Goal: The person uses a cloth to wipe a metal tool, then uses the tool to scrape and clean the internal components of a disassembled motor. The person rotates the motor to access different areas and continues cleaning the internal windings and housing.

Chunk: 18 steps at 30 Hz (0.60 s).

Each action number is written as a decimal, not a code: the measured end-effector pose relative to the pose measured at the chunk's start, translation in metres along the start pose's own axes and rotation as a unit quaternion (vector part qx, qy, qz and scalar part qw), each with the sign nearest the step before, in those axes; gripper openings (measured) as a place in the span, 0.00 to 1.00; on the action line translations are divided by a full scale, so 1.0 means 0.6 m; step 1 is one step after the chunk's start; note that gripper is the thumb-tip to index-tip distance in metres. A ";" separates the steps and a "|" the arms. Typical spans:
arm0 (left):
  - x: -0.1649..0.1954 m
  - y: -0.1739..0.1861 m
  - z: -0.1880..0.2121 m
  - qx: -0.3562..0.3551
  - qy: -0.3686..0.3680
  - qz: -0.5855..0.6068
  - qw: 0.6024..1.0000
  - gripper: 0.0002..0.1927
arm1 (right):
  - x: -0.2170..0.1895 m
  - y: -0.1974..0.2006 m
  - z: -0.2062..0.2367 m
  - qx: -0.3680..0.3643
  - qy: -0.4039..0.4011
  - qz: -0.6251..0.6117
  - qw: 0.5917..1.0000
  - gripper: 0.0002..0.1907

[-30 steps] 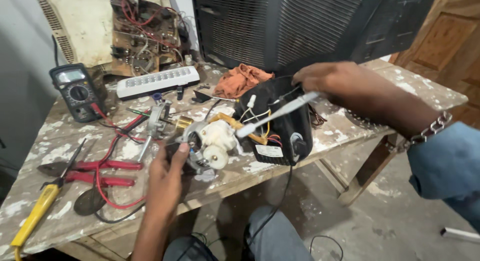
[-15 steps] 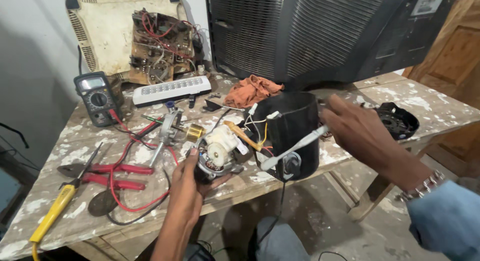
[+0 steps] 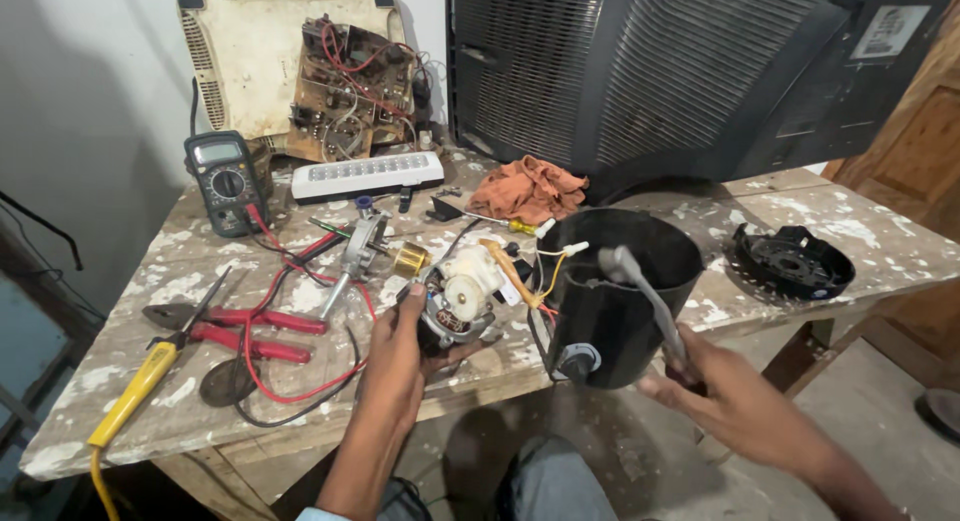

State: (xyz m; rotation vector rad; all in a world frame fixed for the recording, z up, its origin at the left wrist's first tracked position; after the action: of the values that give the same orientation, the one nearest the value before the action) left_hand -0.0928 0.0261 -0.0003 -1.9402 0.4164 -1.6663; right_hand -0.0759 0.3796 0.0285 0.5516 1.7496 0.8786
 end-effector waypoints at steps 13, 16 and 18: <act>-0.003 -0.010 -0.012 0.081 -0.042 -0.068 0.993 0.22 | -0.139 -0.270 0.039 -0.111 -0.190 -0.513 0.830 0.20; -0.008 -0.010 -0.019 0.086 -0.123 -0.148 0.978 0.23 | -0.140 -0.285 0.016 -0.099 -0.133 -0.546 0.821 0.21; -0.013 -0.012 -0.020 0.093 -0.130 -0.129 0.979 0.25 | -0.140 -0.285 0.010 -0.092 -0.074 -0.551 0.826 0.21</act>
State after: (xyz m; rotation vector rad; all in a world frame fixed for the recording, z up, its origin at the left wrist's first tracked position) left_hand -0.1070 0.0340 -0.0015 -2.1008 -0.0933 -1.5100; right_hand -0.0332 0.2142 -0.0556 -0.5190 1.4604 0.1422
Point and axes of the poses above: each hand's wrist, its own z-axis away from the middle knuckle, its own y-axis out of the back of the hand, x = y × z, the point moved 3 cm from there along -z, towards the middle knuckle, and after that the axes turned 4 degrees about -y, right-handed, at the moved point
